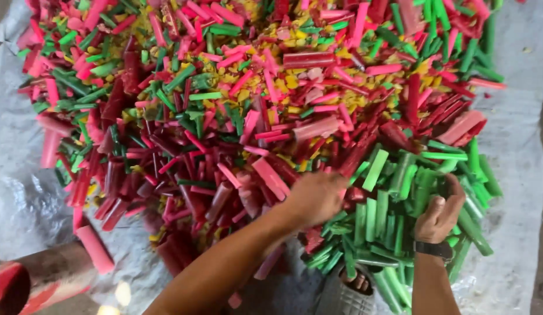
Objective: Sorting green candle pieces from a large pile of mixed-color candle scraps on a plastic sheet on the floor.
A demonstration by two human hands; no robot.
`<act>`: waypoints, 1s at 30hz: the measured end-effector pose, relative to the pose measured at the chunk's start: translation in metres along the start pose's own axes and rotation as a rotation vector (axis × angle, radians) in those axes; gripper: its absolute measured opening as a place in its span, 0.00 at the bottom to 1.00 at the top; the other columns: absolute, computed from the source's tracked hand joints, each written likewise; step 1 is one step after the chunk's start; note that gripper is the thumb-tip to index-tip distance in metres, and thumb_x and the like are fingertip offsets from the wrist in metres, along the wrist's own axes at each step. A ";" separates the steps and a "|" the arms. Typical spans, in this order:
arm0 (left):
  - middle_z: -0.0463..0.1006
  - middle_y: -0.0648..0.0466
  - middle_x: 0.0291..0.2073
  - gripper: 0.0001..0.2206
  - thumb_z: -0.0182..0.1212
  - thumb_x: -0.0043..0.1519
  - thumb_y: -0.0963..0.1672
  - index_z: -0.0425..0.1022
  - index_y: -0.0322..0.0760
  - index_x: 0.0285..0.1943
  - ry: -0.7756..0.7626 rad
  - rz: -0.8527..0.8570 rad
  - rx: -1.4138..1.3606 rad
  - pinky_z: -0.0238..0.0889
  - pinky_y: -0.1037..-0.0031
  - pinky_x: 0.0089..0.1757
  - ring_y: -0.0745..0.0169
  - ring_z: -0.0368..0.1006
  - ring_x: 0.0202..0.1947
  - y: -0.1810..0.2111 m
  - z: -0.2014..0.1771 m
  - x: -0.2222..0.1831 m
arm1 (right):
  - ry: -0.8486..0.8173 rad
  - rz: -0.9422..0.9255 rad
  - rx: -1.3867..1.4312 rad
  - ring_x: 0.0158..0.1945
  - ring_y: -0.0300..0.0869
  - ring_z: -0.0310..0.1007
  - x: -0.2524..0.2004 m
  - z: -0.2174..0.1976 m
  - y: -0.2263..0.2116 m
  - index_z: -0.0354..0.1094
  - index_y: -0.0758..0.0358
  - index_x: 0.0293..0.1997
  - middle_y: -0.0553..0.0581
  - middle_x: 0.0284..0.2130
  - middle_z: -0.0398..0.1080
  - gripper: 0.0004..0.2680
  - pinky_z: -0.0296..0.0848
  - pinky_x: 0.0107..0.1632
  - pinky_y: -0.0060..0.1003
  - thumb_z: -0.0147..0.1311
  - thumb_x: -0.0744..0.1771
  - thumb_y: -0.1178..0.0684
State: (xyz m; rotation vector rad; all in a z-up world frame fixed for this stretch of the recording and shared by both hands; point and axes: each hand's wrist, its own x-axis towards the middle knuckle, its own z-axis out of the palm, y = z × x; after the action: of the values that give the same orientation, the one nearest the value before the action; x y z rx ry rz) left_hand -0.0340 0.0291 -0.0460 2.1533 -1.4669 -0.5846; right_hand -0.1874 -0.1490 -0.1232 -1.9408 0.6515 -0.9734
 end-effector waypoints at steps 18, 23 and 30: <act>0.66 0.45 0.39 0.12 0.52 0.49 0.44 0.70 0.35 0.40 -0.398 -0.208 0.852 0.52 0.67 0.21 0.55 0.62 0.23 -0.053 0.039 0.031 | -0.003 -0.124 -0.454 0.43 0.62 0.58 -0.009 -0.004 0.016 0.55 0.80 0.53 0.73 0.43 0.58 0.13 0.57 0.46 0.49 0.38 0.68 0.57; 0.69 0.48 0.17 0.07 0.43 0.54 0.41 0.62 0.28 0.35 -0.043 -0.364 0.474 0.57 0.65 0.20 0.54 0.64 0.11 -0.076 0.034 0.033 | 0.002 -0.051 -0.437 0.43 0.61 0.58 -0.004 -0.007 0.012 0.55 0.78 0.52 0.72 0.44 0.57 0.13 0.58 0.45 0.48 0.37 0.68 0.55; 0.67 0.52 0.35 0.15 0.56 0.49 0.46 0.64 0.38 0.42 0.090 -0.426 -0.052 0.64 0.72 0.29 0.60 0.67 0.25 -0.053 -0.079 -0.005 | 0.047 0.071 -0.029 0.50 0.54 0.55 0.012 -0.017 -0.025 0.51 0.76 0.53 0.71 0.47 0.55 0.16 0.56 0.52 0.42 0.37 0.68 0.49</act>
State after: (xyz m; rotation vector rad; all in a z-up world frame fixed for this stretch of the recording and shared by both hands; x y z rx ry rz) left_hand 0.0491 0.0615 -0.0140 2.4298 -0.9368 -0.6496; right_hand -0.1926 -0.1529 -0.0915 -1.9114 0.7602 -0.9724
